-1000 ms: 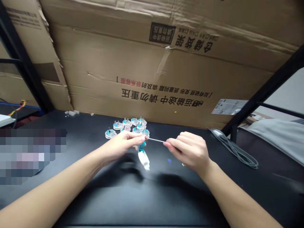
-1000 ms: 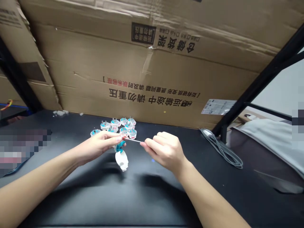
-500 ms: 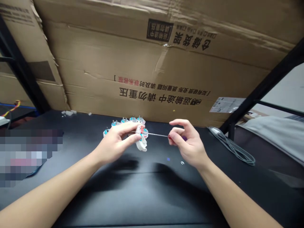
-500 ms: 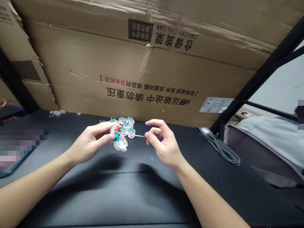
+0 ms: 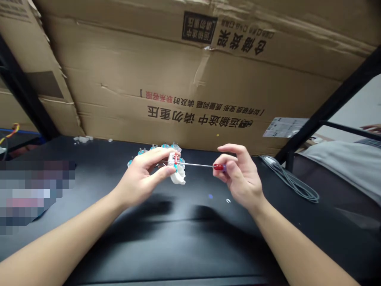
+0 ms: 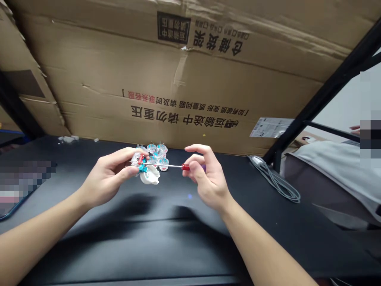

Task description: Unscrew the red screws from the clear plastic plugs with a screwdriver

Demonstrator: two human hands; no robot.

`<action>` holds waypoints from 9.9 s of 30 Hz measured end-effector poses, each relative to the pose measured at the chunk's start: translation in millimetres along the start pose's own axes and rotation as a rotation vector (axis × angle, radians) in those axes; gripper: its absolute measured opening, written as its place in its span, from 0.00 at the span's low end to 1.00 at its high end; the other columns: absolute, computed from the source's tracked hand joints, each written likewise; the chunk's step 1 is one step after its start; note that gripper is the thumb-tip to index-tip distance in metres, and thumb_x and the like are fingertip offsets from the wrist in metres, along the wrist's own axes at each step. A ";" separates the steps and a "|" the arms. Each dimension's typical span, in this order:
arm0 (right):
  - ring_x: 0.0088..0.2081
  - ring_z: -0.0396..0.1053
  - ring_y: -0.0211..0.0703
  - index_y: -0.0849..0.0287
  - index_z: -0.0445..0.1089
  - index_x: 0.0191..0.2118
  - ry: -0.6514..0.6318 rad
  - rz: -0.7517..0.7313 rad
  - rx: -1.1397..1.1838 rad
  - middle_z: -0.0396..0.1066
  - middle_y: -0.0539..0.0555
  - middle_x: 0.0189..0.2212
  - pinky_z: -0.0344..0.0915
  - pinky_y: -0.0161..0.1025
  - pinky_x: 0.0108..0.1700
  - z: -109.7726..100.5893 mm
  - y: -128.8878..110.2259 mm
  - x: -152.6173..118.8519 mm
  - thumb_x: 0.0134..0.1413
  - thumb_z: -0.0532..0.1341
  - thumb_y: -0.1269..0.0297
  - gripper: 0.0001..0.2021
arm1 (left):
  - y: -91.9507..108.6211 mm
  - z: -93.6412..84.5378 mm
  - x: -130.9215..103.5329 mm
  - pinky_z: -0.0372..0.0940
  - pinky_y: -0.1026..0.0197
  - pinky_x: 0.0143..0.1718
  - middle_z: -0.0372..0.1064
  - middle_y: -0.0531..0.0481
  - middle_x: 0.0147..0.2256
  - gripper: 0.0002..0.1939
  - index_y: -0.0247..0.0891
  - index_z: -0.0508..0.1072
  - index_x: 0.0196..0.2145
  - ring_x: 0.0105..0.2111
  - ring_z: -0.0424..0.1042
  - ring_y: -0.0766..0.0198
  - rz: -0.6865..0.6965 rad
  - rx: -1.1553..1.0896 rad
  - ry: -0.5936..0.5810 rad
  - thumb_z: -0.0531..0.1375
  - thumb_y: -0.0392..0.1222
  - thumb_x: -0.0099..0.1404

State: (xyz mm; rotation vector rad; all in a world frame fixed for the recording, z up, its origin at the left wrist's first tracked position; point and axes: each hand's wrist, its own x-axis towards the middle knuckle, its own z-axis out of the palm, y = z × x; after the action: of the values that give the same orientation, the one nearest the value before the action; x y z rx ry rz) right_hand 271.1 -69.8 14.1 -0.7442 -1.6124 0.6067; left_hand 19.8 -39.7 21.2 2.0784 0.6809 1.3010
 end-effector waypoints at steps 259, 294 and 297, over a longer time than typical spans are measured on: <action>0.23 0.65 0.36 0.51 0.72 0.42 -0.054 -0.485 -0.527 0.72 0.47 0.25 0.62 0.37 0.27 -14.0 -10.2 0.3 0.51 0.69 0.71 0.13 | -1.2 13.9 -2.0 0.60 0.50 0.59 0.77 0.45 0.49 0.17 0.41 0.82 0.43 0.54 0.71 0.50 -0.495 -0.390 -0.141 0.65 0.53 0.62; 0.31 0.69 0.38 0.51 0.67 0.46 -0.040 -0.129 -0.287 0.69 0.48 0.31 0.67 0.37 0.31 -2.2 -11.9 -4.4 0.62 0.60 0.67 0.08 | 13.2 7.3 -2.0 0.72 0.56 0.46 0.80 0.48 0.39 0.21 0.38 0.78 0.51 0.45 0.76 0.51 -0.335 -0.235 0.052 0.66 0.48 0.62; 0.30 0.68 0.37 0.54 0.73 0.41 -0.080 -0.144 -0.409 0.69 0.50 0.31 0.66 0.36 0.31 -2.8 -14.0 -1.4 0.62 0.59 0.68 0.05 | 9.1 7.5 -2.6 0.68 0.55 0.54 0.78 0.47 0.48 0.19 0.39 0.78 0.50 0.51 0.73 0.50 -0.295 -0.280 0.052 0.65 0.48 0.62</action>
State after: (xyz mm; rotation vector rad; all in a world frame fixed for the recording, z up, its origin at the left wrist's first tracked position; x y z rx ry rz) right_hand 272.1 -80.2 23.9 -0.8993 -1.8726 0.2041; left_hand 26.6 -49.4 23.4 1.6564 0.7489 1.2078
